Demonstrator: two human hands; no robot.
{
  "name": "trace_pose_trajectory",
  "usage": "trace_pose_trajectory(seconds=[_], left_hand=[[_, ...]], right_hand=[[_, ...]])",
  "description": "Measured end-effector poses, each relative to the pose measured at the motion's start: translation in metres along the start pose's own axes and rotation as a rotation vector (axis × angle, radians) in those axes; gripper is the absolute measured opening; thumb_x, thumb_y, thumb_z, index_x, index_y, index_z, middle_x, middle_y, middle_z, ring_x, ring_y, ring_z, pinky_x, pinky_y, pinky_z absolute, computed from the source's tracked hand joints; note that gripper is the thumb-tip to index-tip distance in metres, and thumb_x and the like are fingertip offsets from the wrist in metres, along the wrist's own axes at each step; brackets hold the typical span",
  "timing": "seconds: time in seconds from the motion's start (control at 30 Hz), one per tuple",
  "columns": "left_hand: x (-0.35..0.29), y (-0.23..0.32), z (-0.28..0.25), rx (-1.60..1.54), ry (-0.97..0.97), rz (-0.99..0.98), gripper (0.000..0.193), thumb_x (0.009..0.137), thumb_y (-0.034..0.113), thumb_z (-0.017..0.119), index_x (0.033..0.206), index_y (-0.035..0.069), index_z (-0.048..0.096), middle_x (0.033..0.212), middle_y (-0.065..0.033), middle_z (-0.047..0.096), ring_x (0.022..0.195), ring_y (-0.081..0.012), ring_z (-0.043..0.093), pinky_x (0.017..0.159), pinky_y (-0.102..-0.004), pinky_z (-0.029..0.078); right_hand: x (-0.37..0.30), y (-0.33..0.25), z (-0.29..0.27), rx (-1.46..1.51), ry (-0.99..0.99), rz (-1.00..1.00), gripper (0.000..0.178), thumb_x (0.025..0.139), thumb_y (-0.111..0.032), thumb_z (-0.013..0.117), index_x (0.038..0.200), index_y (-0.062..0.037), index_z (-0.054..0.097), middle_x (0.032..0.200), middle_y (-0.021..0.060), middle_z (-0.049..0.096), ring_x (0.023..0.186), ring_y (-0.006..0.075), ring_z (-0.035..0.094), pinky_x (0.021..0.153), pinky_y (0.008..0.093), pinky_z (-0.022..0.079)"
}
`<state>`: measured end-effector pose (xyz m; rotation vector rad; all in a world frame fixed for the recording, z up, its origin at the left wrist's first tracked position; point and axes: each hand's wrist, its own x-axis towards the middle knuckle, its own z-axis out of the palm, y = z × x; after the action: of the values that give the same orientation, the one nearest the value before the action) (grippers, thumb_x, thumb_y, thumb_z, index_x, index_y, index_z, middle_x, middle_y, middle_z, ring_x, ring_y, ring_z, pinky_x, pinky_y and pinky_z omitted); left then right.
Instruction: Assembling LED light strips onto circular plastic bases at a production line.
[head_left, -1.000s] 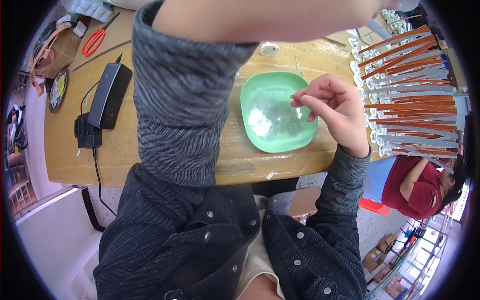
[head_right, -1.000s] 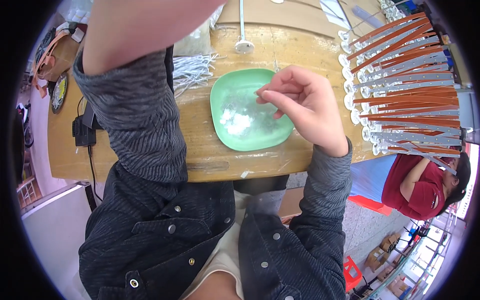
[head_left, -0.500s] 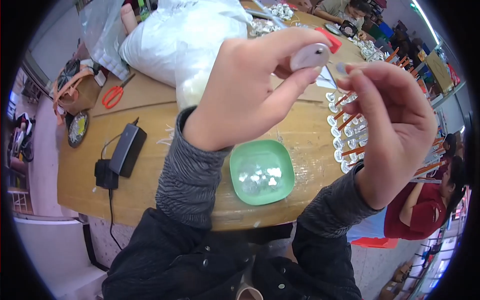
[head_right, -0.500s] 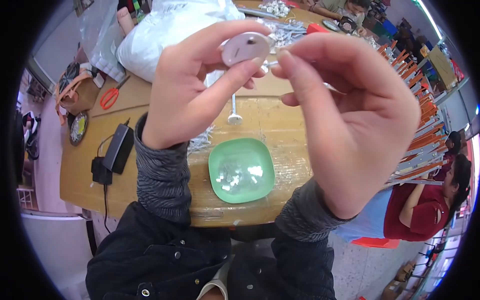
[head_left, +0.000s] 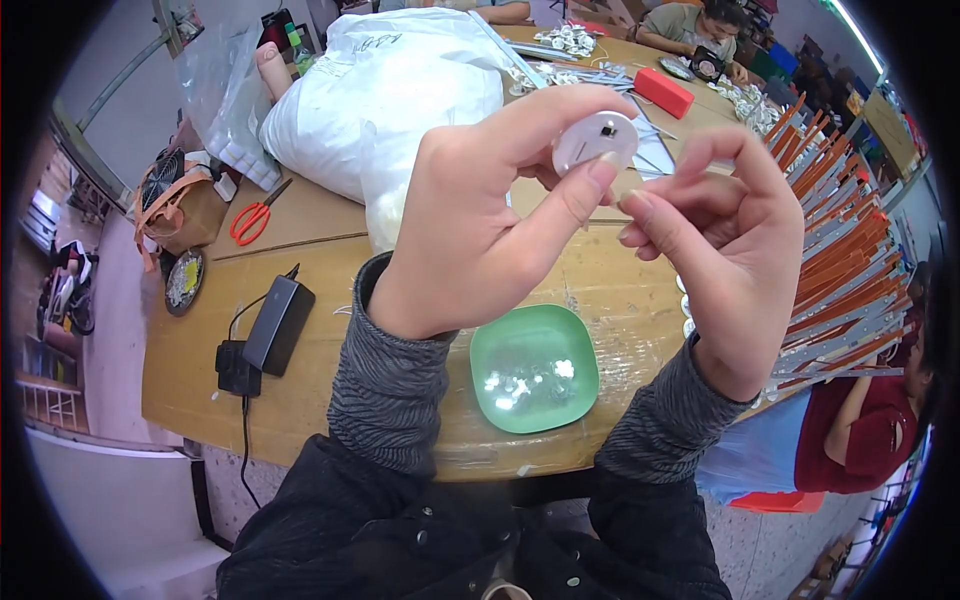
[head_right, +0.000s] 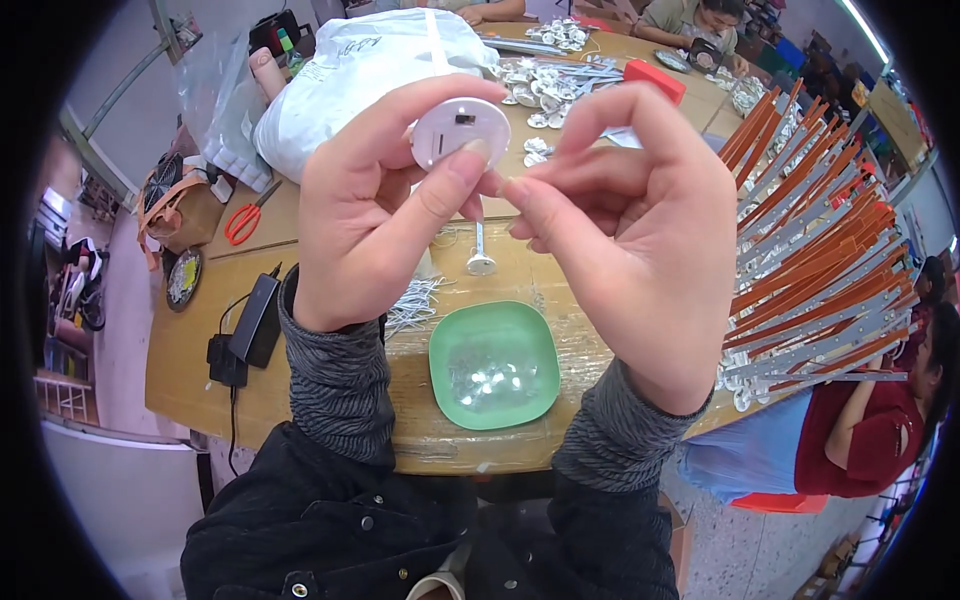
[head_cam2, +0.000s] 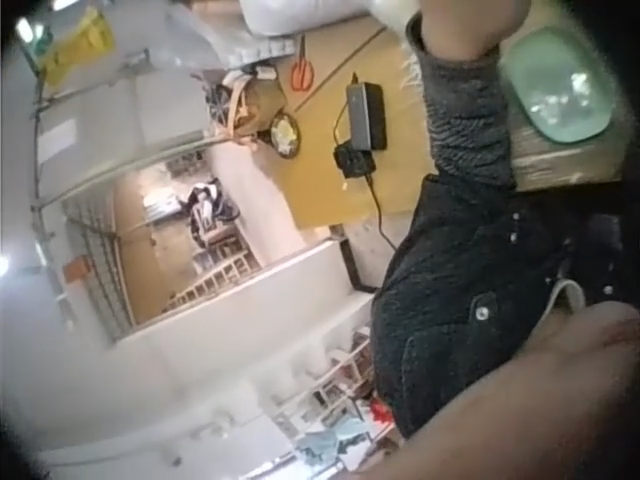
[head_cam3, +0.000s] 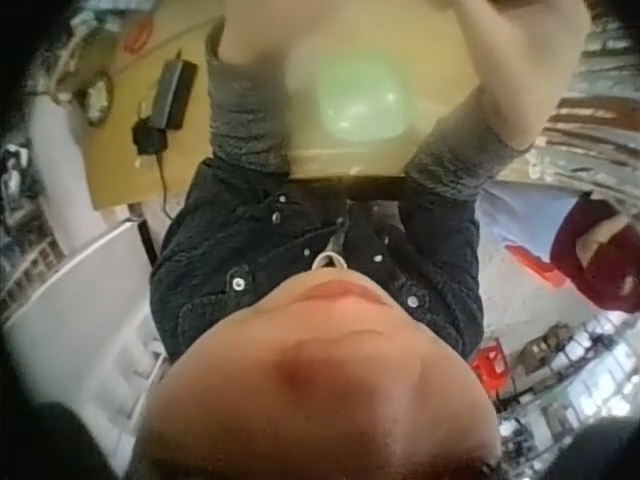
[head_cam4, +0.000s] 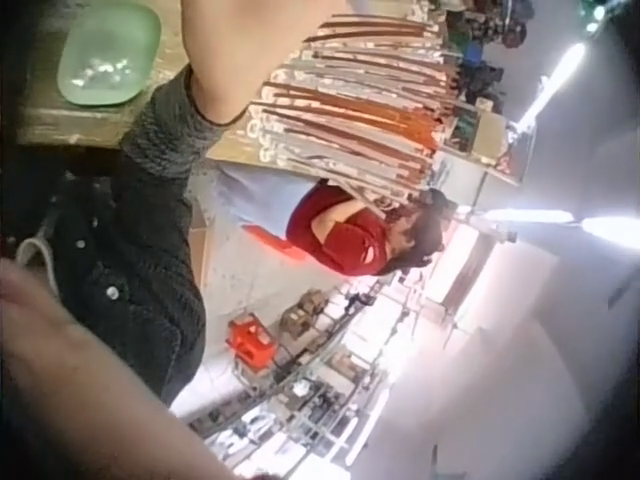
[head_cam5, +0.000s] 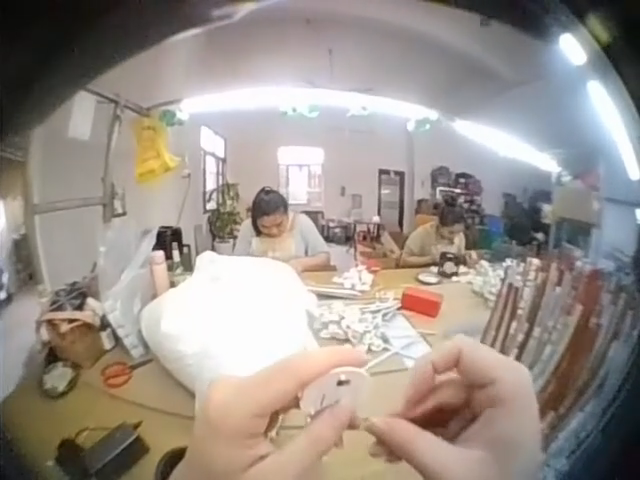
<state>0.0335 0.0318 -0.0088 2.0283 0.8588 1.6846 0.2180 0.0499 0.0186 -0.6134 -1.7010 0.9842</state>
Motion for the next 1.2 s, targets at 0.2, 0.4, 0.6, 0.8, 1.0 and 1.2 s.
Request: trace_pose_trajectory(seconds=[0.2,0.4,0.6,0.8,1.0,1.2], left_hand=[[-0.003,0.001,0.002,-0.032,0.004,-0.052,0.033,0.098,0.002,0.058,0.131,-0.001,0.057,0.107,-0.0084,0.065,0.087,-0.0113,0.065,0.071,-0.0222,0.052],[-0.004,0.008,0.003,-0.087,-0.027,-0.077,0.032,0.098,0.006,0.060,0.129,-0.001,0.058,0.106,-0.0084,0.066,0.088,-0.0101,0.065,0.071,-0.0215,0.051],[-0.001,-0.011,0.001,0.040,-0.047,0.339,0.020,0.087,0.007,0.072,0.105,-0.002,0.069,0.080,-0.0085,0.069,0.067,-0.0099,0.063,0.060,-0.0235,0.051],[-0.012,-0.020,0.020,-0.044,-0.015,0.323,0.021,0.088,0.006,0.071,0.107,-0.004,0.068,0.083,-0.0086,0.069,0.070,-0.0097,0.064,0.061,-0.0231,0.051],[0.003,-0.012,0.016,-0.093,0.043,0.436,0.023,0.089,0.005,0.071,0.109,-0.005,0.067,0.086,-0.0088,0.070,0.073,-0.0096,0.065,0.063,-0.0226,0.052],[-0.001,0.008,0.022,-0.356,0.260,0.079,0.027,0.095,0.009,0.062,0.118,-0.005,0.062,0.085,-0.0078,0.066,0.062,-0.0082,0.057,0.054,-0.0198,0.042]], right_hand=[[0.001,0.004,-0.008,-0.083,-0.017,-0.074,0.030,0.086,0.006,0.071,0.105,-0.0011,0.049,0.086,0.0109,0.072,0.069,0.0107,0.068,0.061,0.0185,0.051],[-0.007,0.001,-0.007,-0.116,-0.112,-0.031,0.045,0.085,0.006,0.071,0.107,-0.0073,0.035,0.081,0.0123,0.072,0.066,0.0118,0.068,0.058,0.0177,0.051],[-0.008,-0.017,-0.011,-0.223,-0.245,0.070,0.045,0.084,0.006,0.072,0.107,-0.0072,0.035,0.080,0.0127,0.072,0.065,0.0121,0.069,0.056,0.0179,0.052],[-0.007,-0.015,-0.021,-0.254,-0.350,0.108,0.046,0.084,0.007,0.071,0.112,-0.0062,0.036,0.083,0.0113,0.072,0.065,0.0114,0.069,0.056,0.0177,0.053],[-0.007,-0.016,-0.014,-0.277,-0.236,-0.045,0.055,0.084,0.005,0.072,0.131,0.0006,0.043,0.085,0.0079,0.071,0.068,0.0091,0.067,0.056,0.0159,0.050],[-0.009,-0.010,0.003,-0.076,-0.018,-0.109,0.016,0.090,0.001,0.067,0.106,0.0066,0.068,0.090,0.0096,0.070,0.064,0.0082,0.062,0.051,0.0173,0.045]])
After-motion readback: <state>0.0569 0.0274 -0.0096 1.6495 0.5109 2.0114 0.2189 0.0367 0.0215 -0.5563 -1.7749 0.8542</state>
